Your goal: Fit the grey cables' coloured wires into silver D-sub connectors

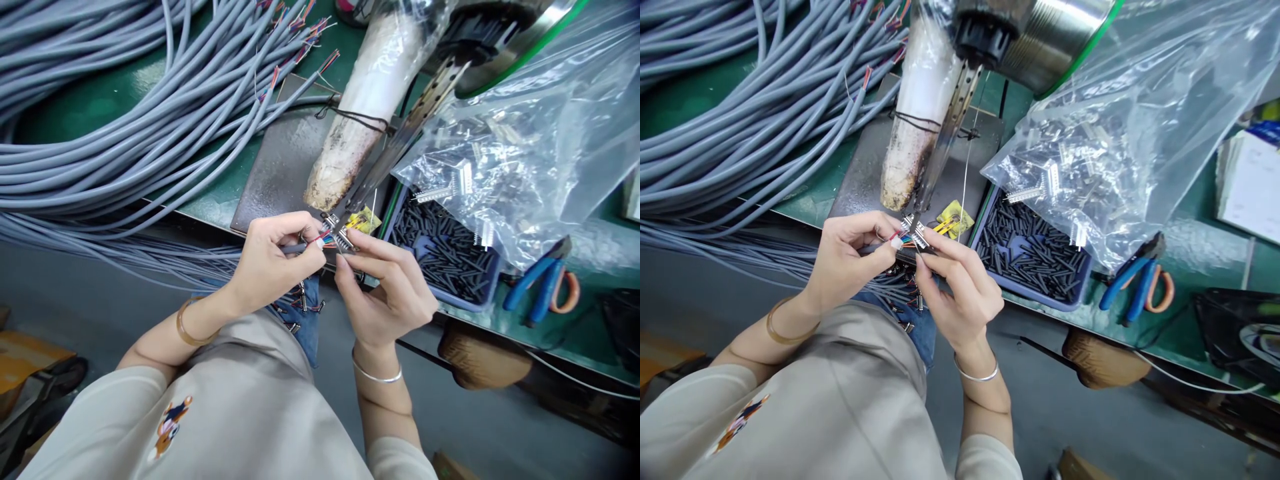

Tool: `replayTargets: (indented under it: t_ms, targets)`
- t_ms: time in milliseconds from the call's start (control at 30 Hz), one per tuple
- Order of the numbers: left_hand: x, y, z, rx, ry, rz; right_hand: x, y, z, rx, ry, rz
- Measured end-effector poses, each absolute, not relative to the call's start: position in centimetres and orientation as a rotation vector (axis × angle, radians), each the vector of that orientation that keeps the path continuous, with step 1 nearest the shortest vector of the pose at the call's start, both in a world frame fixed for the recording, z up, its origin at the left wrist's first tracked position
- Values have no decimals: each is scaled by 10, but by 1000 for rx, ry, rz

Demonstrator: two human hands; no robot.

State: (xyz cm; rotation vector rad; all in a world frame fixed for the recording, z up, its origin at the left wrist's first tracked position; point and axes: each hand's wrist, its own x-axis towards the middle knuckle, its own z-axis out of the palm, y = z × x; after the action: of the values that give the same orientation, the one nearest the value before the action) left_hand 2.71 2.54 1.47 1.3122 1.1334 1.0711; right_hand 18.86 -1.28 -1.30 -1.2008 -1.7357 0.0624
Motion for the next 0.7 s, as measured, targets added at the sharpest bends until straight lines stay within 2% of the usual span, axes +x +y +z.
replayTargets:
  t_ms: [267, 500, 700]
  targets:
    - [24, 25, 11, 1265, 1103, 951, 192, -19, -20, -1176, -1867, -179]
    - [16, 24, 11, 1168, 994, 870, 187, -18, -16, -1234, -1603, 248]
    - [21, 21, 10, 1172, 1019, 993, 184, -17, -16, -1216, -1695, 24]
